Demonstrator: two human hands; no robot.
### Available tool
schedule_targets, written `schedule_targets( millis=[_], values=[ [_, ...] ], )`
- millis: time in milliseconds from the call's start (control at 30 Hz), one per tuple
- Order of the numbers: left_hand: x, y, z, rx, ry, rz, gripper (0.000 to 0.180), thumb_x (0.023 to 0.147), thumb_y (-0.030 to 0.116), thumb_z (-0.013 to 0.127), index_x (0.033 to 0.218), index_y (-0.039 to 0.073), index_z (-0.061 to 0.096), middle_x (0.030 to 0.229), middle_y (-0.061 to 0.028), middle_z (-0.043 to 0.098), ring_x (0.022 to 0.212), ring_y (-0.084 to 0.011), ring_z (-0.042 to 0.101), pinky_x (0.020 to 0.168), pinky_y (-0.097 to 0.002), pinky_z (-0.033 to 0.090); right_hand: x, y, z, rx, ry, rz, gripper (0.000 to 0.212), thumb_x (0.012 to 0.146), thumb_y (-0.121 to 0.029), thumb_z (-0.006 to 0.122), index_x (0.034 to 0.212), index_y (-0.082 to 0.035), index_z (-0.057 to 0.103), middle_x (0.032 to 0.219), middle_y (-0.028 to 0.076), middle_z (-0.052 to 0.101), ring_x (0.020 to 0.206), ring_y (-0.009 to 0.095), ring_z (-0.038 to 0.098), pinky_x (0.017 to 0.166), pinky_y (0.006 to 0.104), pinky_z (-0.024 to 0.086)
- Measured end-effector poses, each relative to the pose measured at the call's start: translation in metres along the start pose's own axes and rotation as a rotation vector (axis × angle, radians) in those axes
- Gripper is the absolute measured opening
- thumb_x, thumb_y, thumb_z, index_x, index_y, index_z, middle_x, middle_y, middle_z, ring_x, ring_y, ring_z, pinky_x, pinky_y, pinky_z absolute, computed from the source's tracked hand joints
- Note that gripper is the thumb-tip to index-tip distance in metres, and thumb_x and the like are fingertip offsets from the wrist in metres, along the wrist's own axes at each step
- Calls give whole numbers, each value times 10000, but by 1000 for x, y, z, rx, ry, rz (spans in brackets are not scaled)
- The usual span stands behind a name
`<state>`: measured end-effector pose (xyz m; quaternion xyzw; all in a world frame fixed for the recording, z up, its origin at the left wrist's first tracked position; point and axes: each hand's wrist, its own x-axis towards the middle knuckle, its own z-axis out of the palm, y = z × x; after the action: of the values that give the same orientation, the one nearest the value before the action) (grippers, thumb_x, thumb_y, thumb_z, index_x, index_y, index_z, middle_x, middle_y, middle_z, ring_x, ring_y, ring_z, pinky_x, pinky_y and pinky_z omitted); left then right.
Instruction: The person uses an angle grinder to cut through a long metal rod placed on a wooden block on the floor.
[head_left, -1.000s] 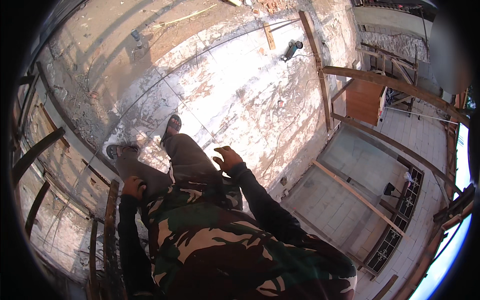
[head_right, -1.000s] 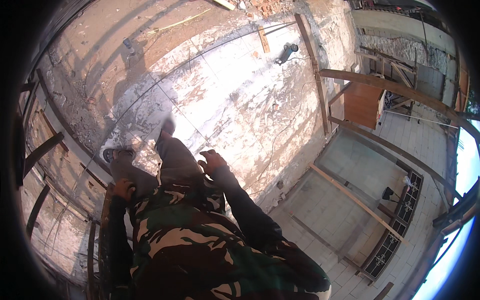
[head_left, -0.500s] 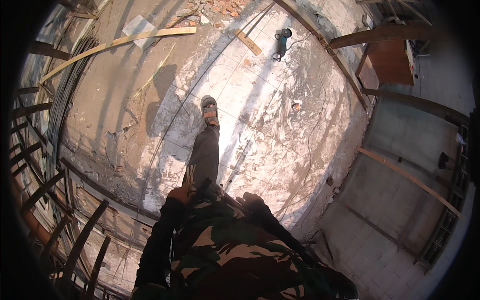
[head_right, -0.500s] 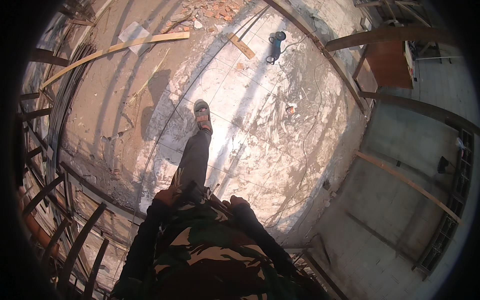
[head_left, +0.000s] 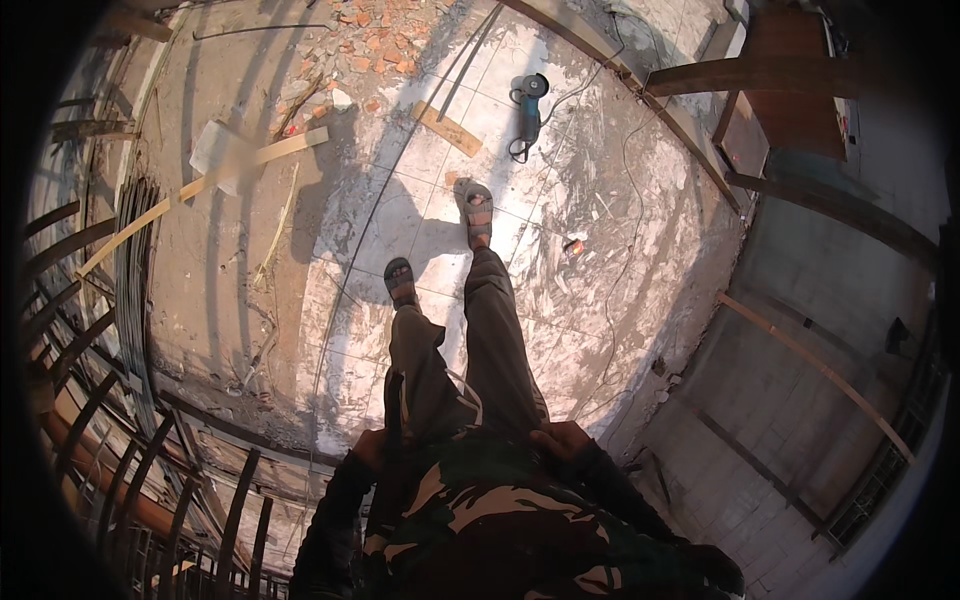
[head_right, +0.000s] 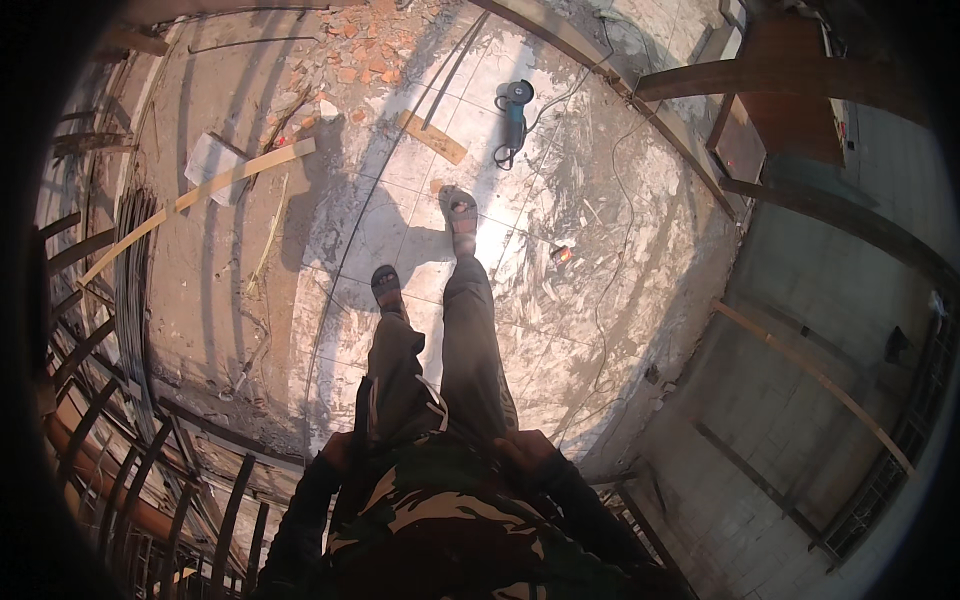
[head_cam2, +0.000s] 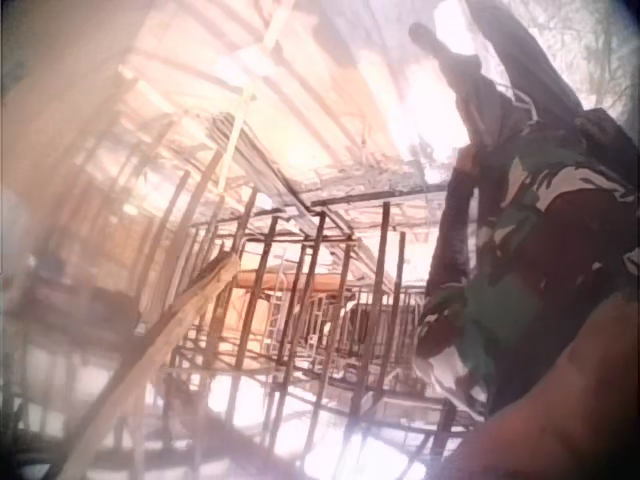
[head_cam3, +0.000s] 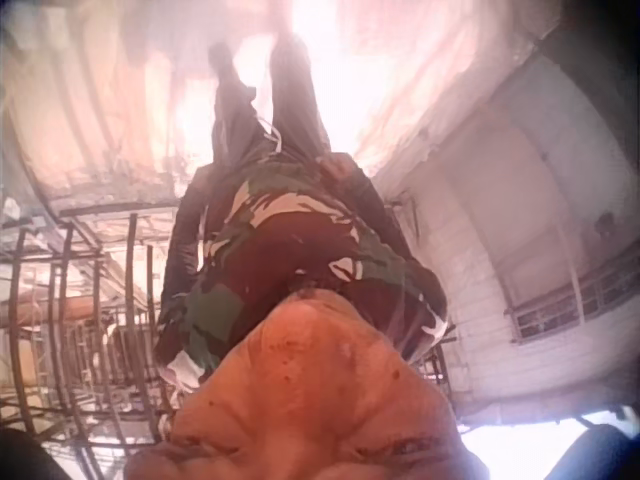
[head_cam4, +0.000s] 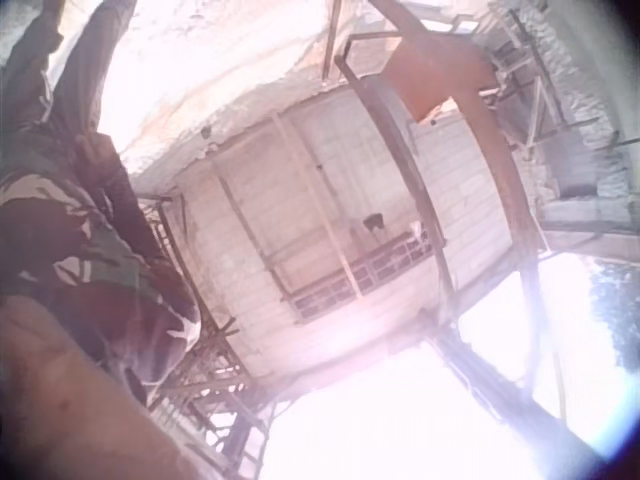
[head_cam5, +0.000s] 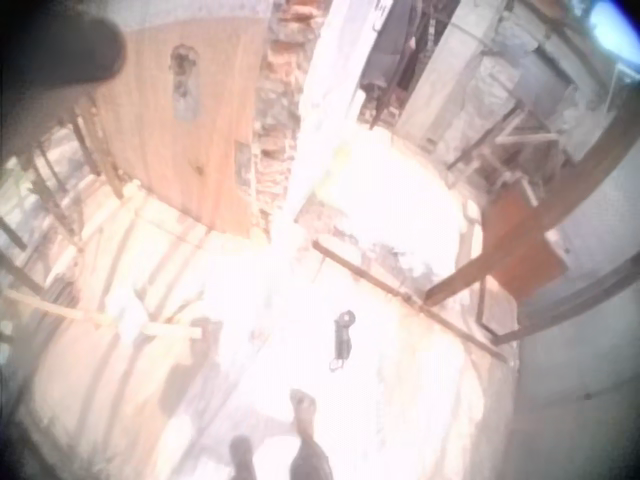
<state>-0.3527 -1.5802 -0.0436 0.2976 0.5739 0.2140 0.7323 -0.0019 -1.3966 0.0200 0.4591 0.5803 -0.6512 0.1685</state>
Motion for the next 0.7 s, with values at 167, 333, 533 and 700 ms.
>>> schedule_targets(
  millis=[167,333,533,700],
  values=[
    [131,37,-22,523,-217,-51,334,836,241,566,1131,84,571,840,-222,645,770,-405,637,695,-505,522,212,-2,-154,-240,-81,-47,406,924,-379,549,760,-8,571,588,127,516,582,161,509,598,339,434],
    [338,73,-165,-41,332,51,175,892,194,585,887,19,595,755,-126,665,709,-249,682,611,-341,527,537,67,-269,-115,534,-90,356,910,-363,558,802,-27,605,625,94,612,535,195,590,521,347,459],
    [615,-98,-318,518,731,298,159,898,157,555,938,9,597,820,-155,627,712,-294,623,655,-371,502,852,103,-310,154,425,-28,431,876,-436,605,914,-10,655,710,86,669,600,129,632,542,287,505],
    [746,-182,-318,627,1009,445,253,890,191,567,1064,10,601,891,-185,619,820,-391,604,752,-443,489,996,123,-330,-126,576,-62,381,852,-381,652,898,-3,654,768,125,674,646,206,653,552,316,521]
  ],
)
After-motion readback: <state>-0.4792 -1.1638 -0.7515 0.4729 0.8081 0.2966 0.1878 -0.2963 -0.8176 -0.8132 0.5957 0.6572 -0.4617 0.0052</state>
